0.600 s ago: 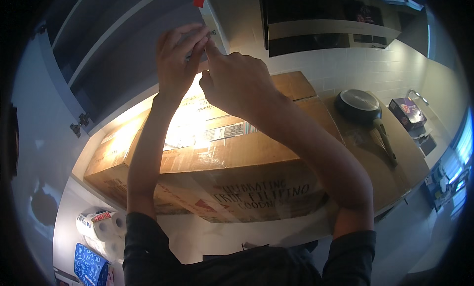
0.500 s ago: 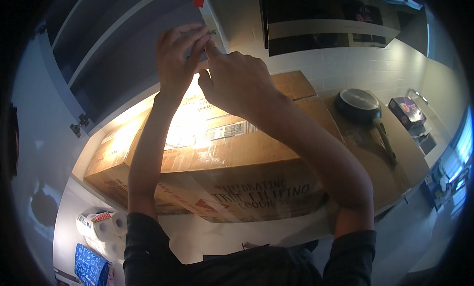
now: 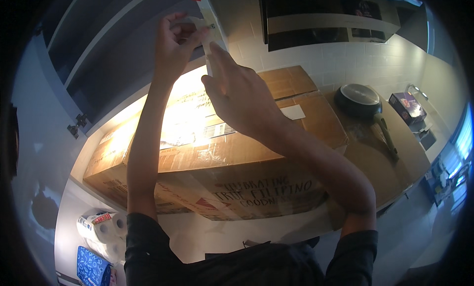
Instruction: The person tapes a cardboard box, then sits on the floor to sand a small piece of wood with sandpaper. They then stand and sand the edge of a white cabinet door.
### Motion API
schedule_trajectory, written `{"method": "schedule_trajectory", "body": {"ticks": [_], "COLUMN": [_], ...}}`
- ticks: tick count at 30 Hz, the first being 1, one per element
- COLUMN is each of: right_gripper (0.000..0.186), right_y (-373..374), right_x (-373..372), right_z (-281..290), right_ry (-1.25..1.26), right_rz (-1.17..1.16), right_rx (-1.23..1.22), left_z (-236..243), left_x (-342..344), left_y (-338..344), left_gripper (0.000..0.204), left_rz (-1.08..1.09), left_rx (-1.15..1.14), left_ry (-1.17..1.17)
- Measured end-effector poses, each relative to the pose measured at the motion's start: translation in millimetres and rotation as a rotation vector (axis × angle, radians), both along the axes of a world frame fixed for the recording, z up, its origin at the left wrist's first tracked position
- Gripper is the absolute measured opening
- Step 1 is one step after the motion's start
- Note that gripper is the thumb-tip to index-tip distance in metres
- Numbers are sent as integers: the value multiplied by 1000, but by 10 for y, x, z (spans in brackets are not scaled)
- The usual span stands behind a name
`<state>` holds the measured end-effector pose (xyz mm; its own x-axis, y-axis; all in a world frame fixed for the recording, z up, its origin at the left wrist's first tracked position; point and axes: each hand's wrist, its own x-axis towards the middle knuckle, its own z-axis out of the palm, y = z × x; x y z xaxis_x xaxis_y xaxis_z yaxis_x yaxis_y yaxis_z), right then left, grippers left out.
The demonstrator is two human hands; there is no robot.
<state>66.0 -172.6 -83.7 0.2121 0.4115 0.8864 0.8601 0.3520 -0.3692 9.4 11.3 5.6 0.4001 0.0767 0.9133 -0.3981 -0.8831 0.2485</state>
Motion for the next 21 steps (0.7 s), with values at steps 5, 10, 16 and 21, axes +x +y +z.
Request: {"method": "schedule_trajectory", "body": {"ticks": [5,10,16,21], "right_gripper": [49,58,61,53], "right_y": [36,40,-54,-52], "right_x": [13,67,126,98], "right_z": [-6,49,167,158], "right_ry": [-4,295,309,365], "right_rz": [21,224,248,242], "right_rx": [52,31,-98,-20], "left_z": [40,42,32,-4], "left_x": [-1,-34,-258,-316], "left_y": [-24,3,-242,-386], "left_gripper": [62,61,55,52], "left_rz": [-280,-287,-398,-404], "left_rx": [-171,-193,-210,-75], "left_ry": [112,69,88,92]}}
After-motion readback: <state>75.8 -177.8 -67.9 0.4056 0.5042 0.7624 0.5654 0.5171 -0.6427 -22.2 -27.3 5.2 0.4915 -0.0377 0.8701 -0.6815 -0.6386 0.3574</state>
